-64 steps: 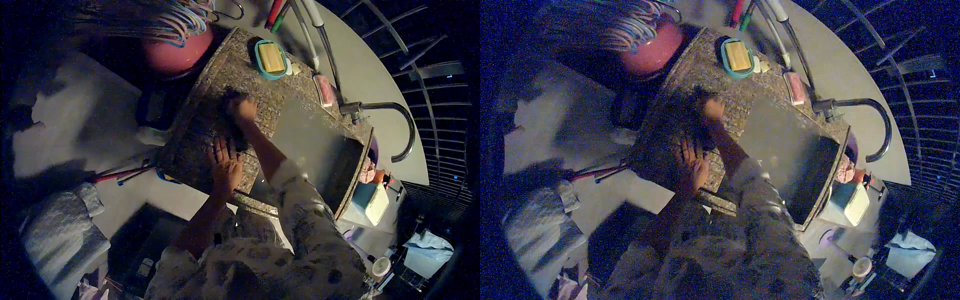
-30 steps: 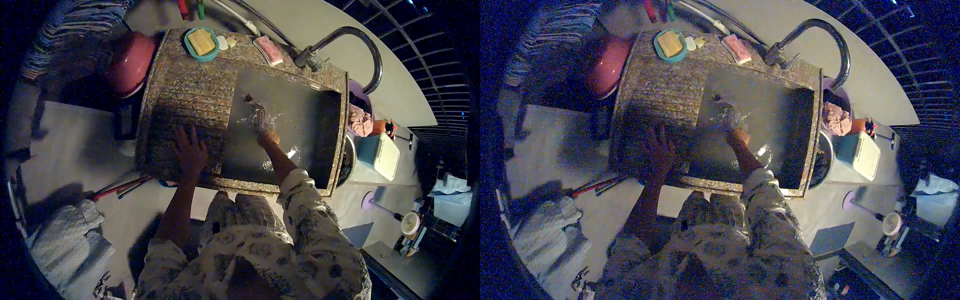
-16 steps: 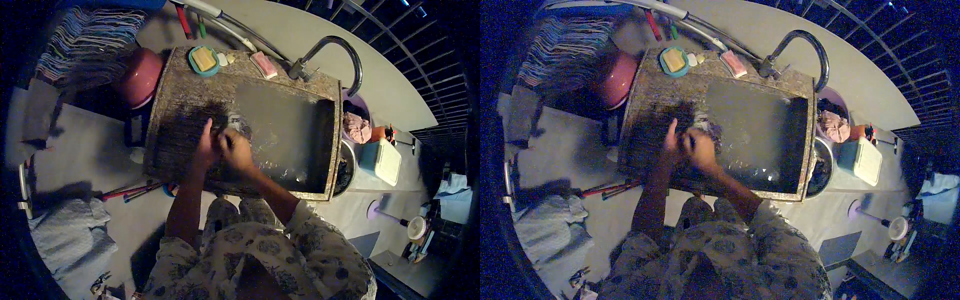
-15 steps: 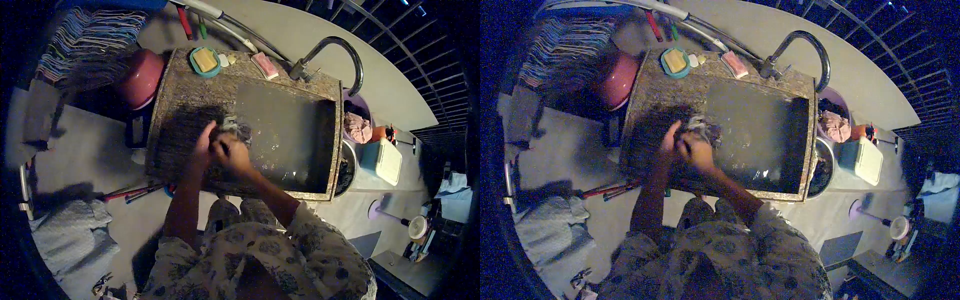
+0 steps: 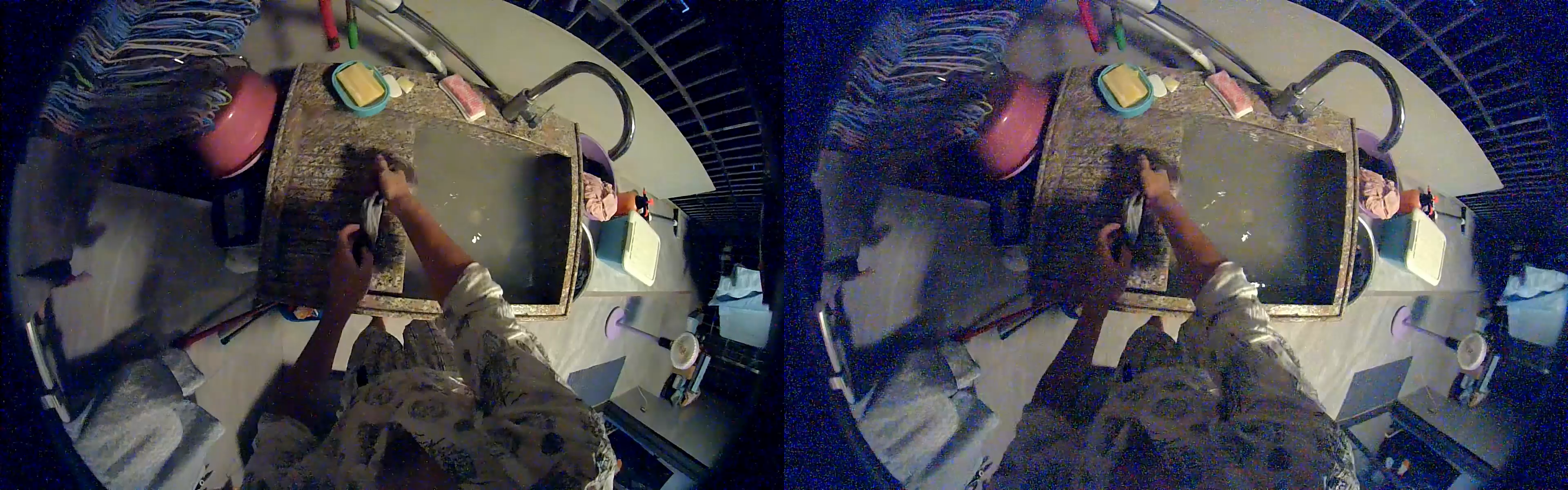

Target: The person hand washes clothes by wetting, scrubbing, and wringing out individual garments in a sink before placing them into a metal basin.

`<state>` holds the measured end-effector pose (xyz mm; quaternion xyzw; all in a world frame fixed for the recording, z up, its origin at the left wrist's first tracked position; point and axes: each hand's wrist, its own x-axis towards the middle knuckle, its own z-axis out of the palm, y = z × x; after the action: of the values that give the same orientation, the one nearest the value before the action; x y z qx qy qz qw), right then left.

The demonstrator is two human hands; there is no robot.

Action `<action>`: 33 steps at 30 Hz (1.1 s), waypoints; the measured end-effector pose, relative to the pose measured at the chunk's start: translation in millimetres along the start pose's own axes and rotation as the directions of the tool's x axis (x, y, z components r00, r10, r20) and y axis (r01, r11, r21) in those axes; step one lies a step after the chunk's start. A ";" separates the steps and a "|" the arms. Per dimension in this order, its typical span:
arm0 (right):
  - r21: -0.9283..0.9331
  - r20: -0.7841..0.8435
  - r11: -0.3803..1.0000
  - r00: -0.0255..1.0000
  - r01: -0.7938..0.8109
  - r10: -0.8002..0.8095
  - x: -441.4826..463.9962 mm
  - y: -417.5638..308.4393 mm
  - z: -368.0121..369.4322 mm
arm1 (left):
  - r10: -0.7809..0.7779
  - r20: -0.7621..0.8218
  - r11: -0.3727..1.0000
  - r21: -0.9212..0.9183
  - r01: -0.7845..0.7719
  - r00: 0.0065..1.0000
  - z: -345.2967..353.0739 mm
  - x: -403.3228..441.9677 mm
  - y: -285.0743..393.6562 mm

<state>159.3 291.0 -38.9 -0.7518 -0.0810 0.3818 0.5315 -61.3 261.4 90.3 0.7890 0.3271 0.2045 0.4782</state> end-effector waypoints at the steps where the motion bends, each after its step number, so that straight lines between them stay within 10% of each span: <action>1: -0.478 0.133 0.820 0.949 0.314 -0.286 0.9 2.0 -6.8 | -0.064 -0.012 0.998 -0.012 0.064 0.998 5.1 -6.3 -18.9; 3: -0.829 0.308 0.430 0.933 0.358 -0.184 -33.7 -23.1 -6.0 | 0.025 -0.026 0.953 0.304 -0.016 0.999 -8.0 -2.2 -15.2; 5: -0.876 0.302 0.329 0.933 0.353 -0.198 -106.9 -64.0 -10.4 | 0.069 -0.006 0.852 0.520 -0.056 0.998 -11.8 1.3 -28.6; 7: -0.875 0.300 0.362 0.947 0.321 -0.115 -130.4 -39.8 -15.6 | 0.095 0.039 0.772 0.629 -0.098 0.995 -12.2 3.6 -44.1; 12: -0.658 0.254 0.513 0.804 0.551 -0.537 -199.8 -46.2 14.4 | 0.081 0.076 0.685 0.720 -0.111 0.994 -6.4 -2.1 -58.6; 15: -0.717 0.399 0.330 0.750 0.613 -0.527 -131.2 5.3 55.7 | 0.051 0.086 0.648 0.756 -0.099 0.995 -4.2 0.2 -59.4; 22: -0.727 0.136 0.330 0.596 0.603 -0.791 -35.8 -14.7 81.8 | 0.099 0.022 0.696 0.713 -0.085 0.995 -4.7 5.6 -62.3; 28: -0.671 0.368 0.457 0.798 0.584 -0.478 -125.5 61.4 45.2 | 0.062 0.016 0.697 0.715 -0.055 0.998 -12.1 17.8 -49.0; 33: -0.740 0.294 0.310 0.703 0.596 -0.648 -33.9 -21.0 74.2 | -0.061 0.077 0.823 0.568 0.006 0.995 12.1 -0.7 -93.7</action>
<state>92.7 336.6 -14.9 -0.8240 -0.5086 0.0468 0.2454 -84.2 284.2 1.6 0.8981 0.3647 0.0534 0.2400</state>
